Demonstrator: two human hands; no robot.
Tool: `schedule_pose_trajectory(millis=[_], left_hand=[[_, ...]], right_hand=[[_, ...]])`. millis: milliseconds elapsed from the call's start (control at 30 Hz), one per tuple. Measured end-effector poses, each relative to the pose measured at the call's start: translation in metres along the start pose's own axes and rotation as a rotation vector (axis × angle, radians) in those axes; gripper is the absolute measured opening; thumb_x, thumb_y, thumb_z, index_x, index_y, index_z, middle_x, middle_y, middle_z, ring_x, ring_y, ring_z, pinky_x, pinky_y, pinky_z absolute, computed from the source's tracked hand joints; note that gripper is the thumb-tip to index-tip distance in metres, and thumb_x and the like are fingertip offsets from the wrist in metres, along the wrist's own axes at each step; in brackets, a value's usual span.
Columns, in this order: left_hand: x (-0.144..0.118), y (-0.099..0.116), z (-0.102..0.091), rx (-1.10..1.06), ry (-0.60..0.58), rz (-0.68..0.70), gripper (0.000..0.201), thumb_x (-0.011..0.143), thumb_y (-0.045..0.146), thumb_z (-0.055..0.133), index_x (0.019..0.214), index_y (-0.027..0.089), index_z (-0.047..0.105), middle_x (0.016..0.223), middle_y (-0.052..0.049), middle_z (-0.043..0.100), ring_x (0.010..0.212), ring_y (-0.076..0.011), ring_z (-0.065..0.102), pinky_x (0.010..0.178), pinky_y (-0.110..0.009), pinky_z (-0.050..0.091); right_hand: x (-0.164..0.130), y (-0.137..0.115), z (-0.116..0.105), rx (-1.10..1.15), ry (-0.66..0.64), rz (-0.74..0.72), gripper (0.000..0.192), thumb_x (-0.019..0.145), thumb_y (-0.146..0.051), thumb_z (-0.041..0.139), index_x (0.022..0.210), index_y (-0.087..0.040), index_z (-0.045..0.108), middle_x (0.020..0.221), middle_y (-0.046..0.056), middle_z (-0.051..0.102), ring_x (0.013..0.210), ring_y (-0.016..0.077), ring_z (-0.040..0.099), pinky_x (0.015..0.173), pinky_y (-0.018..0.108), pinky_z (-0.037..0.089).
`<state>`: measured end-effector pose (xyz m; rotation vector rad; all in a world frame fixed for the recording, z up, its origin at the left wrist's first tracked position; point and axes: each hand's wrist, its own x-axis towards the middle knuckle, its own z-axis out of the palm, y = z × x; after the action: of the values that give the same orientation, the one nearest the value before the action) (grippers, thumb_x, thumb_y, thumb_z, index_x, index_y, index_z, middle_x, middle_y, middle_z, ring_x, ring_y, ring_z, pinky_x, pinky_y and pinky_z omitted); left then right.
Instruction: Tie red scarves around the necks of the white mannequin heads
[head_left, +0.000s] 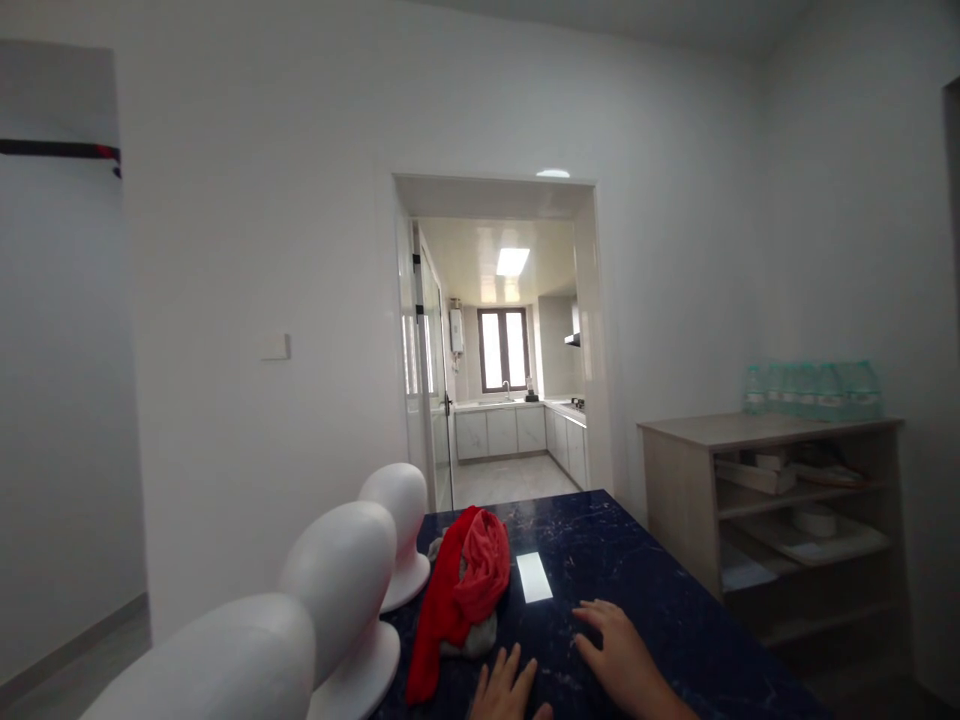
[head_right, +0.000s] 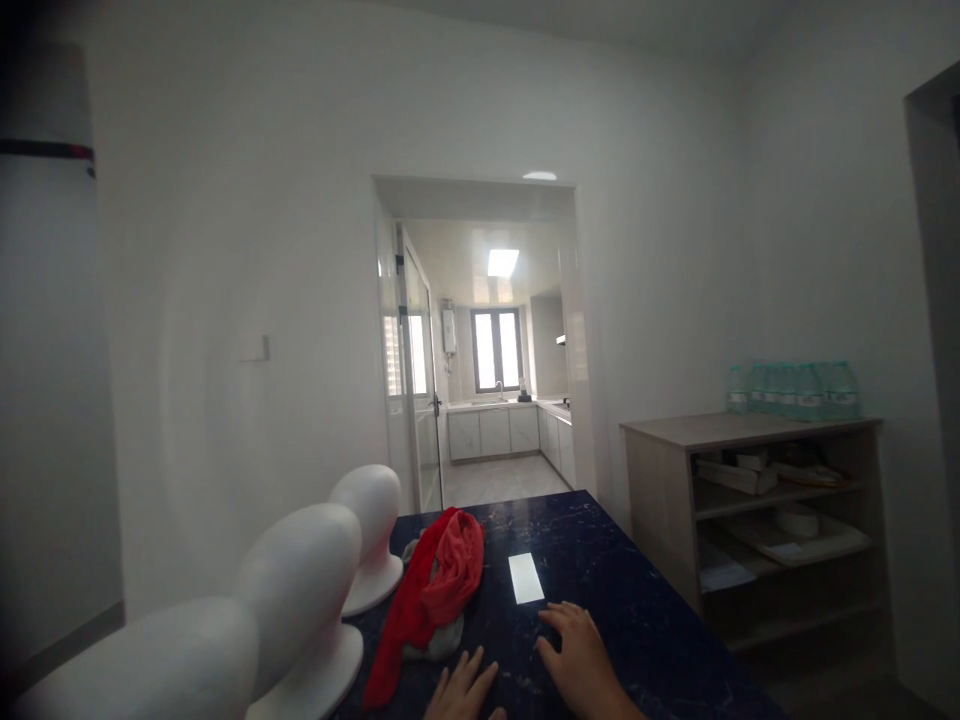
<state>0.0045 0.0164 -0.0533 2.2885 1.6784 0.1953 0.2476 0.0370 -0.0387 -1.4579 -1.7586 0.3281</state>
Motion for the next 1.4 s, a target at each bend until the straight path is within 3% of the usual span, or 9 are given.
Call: schedule_pose_trajectory(millis=[167,500,600,767,967,1233,1400], left_hand=[[-0.003,-0.001,-0.008,0.016,-0.008,0.029,0.076,0.098,0.059,0.044,0.164,0.023,0.044,0.177,-0.009,0.028,0.166,-0.0369,0.025,0.137,-0.058,0.019],[-0.019,0.008,-0.009,-0.021,0.051,0.046,0.073,0.098,0.052,0.040,0.165,0.022,0.044,0.179,-0.009,0.029,0.167,-0.0341,0.023,0.138,-0.055,0.017],[-0.022,0.011,-0.013,-0.026,0.051,0.044,0.073,0.097,0.050,0.042,0.165,0.022,0.044,0.178,-0.010,0.031,0.167,-0.0333,0.023,0.138,-0.055,0.017],[-0.022,0.011,-0.012,-0.032,0.049,0.039,0.074,0.097,0.052,0.042,0.165,0.023,0.044,0.179,-0.008,0.030,0.168,-0.0326,0.022,0.138,-0.054,0.016],[-0.024,0.010,-0.013,-0.037,0.039,0.040,0.074,0.097,0.051,0.043,0.165,0.023,0.042,0.179,-0.008,0.029,0.168,-0.0320,0.022,0.138,-0.054,0.016],[-0.037,0.027,-0.036,0.006,-0.008,0.032,0.080,0.092,0.046,0.050,0.166,0.017,0.040,0.179,-0.013,0.028,0.167,-0.0344,0.022,0.138,-0.056,0.018],[-0.038,0.028,-0.039,0.014,-0.017,0.035,0.080,0.092,0.045,0.050,0.165,0.017,0.041,0.178,-0.013,0.029,0.167,-0.0347,0.023,0.137,-0.056,0.018]], right_hand=[[-0.005,0.002,-0.004,-0.130,-0.108,0.004,0.048,0.085,-0.033,0.069,0.131,-0.026,0.078,0.155,0.011,0.066,0.154,0.0371,0.049,0.134,0.064,0.017],[-0.008,0.003,-0.008,-0.130,-0.176,0.049,0.050,0.083,-0.035,0.070,0.132,-0.028,0.078,0.157,0.013,0.064,0.154,0.0359,0.048,0.133,0.063,0.017],[-0.006,0.003,-0.008,-0.073,-0.149,0.060,0.051,0.082,-0.035,0.071,0.132,-0.027,0.078,0.156,0.012,0.065,0.153,0.0355,0.050,0.133,0.061,0.020],[0.001,0.009,-0.006,0.070,-0.069,0.062,0.057,0.083,-0.039,0.071,0.136,-0.018,0.075,0.150,0.016,0.069,0.145,0.0342,0.059,0.129,0.051,0.036],[0.004,0.017,-0.003,0.098,-0.023,0.068,0.056,0.082,-0.038,0.072,0.133,-0.016,0.076,0.144,0.016,0.073,0.141,0.0343,0.062,0.127,0.050,0.039],[0.007,0.022,-0.002,0.130,0.020,0.098,0.058,0.078,-0.033,0.068,0.132,-0.014,0.077,0.138,0.015,0.077,0.132,0.0311,0.068,0.121,0.043,0.047],[0.008,0.023,-0.001,0.120,0.033,0.120,0.060,0.077,-0.031,0.068,0.133,-0.013,0.076,0.139,0.016,0.076,0.134,0.0328,0.068,0.121,0.044,0.048]])
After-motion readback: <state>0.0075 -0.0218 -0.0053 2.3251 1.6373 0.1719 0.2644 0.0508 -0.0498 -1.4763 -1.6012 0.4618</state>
